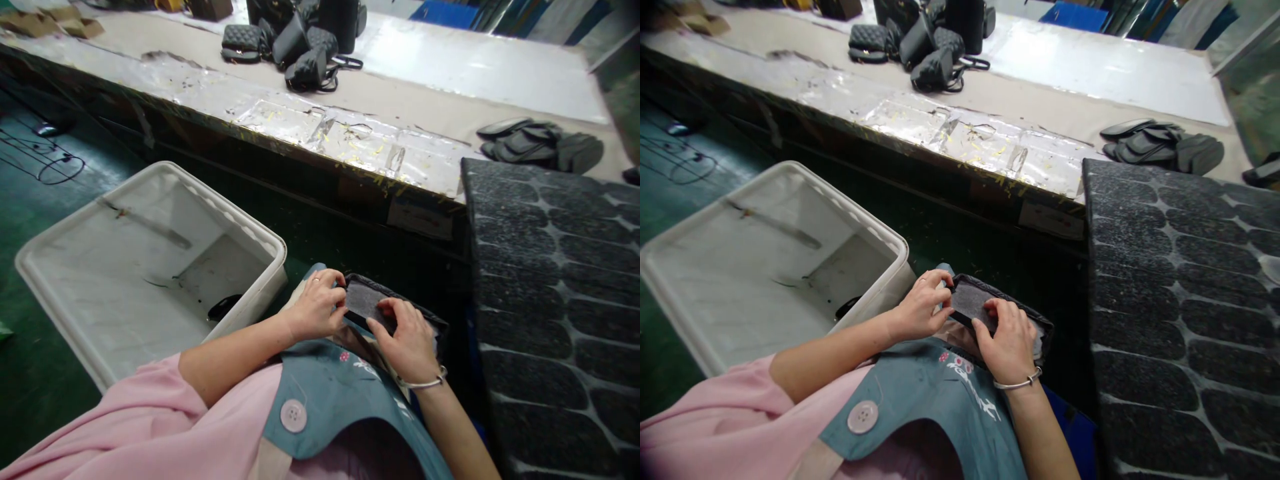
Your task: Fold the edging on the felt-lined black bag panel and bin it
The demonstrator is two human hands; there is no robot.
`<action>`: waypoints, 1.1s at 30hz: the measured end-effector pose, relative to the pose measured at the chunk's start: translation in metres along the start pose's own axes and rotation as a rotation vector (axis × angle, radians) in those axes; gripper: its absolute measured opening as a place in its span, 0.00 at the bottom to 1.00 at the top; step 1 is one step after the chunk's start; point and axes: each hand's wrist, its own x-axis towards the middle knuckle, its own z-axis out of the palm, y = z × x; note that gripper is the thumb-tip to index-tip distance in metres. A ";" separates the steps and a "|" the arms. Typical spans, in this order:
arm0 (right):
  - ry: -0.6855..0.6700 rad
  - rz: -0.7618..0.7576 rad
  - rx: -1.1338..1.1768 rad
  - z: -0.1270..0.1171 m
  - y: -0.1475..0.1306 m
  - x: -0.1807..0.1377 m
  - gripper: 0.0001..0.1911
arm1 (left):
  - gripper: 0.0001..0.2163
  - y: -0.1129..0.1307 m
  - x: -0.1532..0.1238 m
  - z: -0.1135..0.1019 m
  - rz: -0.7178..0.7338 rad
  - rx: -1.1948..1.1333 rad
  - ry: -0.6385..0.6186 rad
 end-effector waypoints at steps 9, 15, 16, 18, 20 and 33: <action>0.063 0.143 -0.157 0.003 -0.026 0.004 0.23 | 0.04 0.005 -0.001 0.004 -0.041 0.071 0.004; 0.047 0.132 -0.074 0.004 -0.019 0.001 0.17 | 0.03 -0.001 -0.006 0.014 0.002 0.018 0.046; 0.048 0.112 -0.048 0.004 -0.017 0.000 0.16 | 0.03 -0.001 -0.006 0.015 0.007 -0.001 0.051; 0.050 0.066 0.008 0.002 -0.011 -0.004 0.16 | 0.03 -0.001 -0.007 0.016 0.009 -0.027 0.058; 0.047 0.022 0.076 -0.001 -0.005 -0.007 0.19 | 0.03 0.000 -0.007 0.017 -0.009 -0.036 0.064; 0.030 -0.097 0.231 -0.005 0.006 -0.013 0.38 | 0.06 0.004 -0.010 0.012 -0.129 -0.104 0.125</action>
